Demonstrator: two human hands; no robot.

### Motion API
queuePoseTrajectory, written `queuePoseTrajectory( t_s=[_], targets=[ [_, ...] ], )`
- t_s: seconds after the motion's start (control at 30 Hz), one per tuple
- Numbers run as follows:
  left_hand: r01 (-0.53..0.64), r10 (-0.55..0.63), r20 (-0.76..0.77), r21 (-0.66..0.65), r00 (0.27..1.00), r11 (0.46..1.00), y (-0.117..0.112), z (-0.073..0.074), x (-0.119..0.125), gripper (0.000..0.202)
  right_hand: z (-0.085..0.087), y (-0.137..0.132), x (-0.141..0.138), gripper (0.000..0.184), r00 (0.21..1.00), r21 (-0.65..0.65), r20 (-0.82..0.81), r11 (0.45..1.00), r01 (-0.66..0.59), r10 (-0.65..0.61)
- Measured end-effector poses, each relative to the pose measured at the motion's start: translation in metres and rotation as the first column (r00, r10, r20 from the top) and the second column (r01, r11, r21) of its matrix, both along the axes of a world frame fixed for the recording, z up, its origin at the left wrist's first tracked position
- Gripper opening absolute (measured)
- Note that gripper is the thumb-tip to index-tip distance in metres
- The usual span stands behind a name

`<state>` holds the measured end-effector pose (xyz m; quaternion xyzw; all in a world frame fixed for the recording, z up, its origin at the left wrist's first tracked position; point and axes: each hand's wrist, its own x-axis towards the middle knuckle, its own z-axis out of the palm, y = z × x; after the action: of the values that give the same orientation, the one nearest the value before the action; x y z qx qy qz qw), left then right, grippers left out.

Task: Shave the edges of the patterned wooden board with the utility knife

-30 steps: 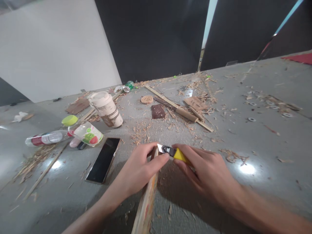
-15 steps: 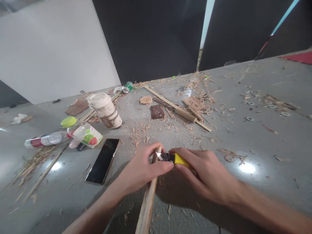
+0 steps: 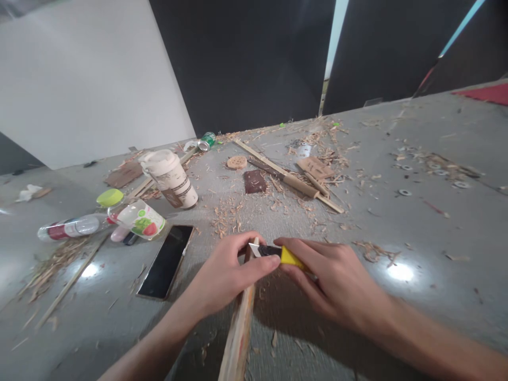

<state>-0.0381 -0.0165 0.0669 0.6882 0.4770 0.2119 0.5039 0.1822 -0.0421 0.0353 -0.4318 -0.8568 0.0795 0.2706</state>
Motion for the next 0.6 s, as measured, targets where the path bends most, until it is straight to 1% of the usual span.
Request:
queuePoseTrajectory(
  t_s=[0.1, 0.2, 0.4, 0.6],
  targets=[
    [-0.011, 0.012, -0.015, 0.031, 1.0, 0.999, -0.0011, 0.0003, 0.0005, 0.037, -0.0001, -0.0005, -0.0009, 0.03, 1.0, 0.012, 0.007, 1.0, 0.016, -0.016],
    [-0.02, 0.022, -0.032, 0.059, 0.999, 0.998, -0.0015, 0.0015, 0.0011, 0.035, -0.0005, -0.001, -0.0022, 0.03, 0.999, 0.052, 0.012, 0.998, 0.038, -0.038],
    [-0.001, 0.002, -0.026, 0.04, 1.0, 0.999, -0.0016, 0.0053, 0.0032, 0.035, -0.0012, -0.0015, -0.0039, 0.029, 0.998, 0.094, 0.011, 0.994, 0.06, -0.061],
    [-0.014, 0.014, 0.009, 0.053, 1.0, 0.999, -0.0039, 0.0072, 0.0046, 0.036, -0.0014, -0.0004, -0.0033, 0.026, 0.997, 0.107, 0.012, 0.992, 0.071, -0.073]
  ],
)
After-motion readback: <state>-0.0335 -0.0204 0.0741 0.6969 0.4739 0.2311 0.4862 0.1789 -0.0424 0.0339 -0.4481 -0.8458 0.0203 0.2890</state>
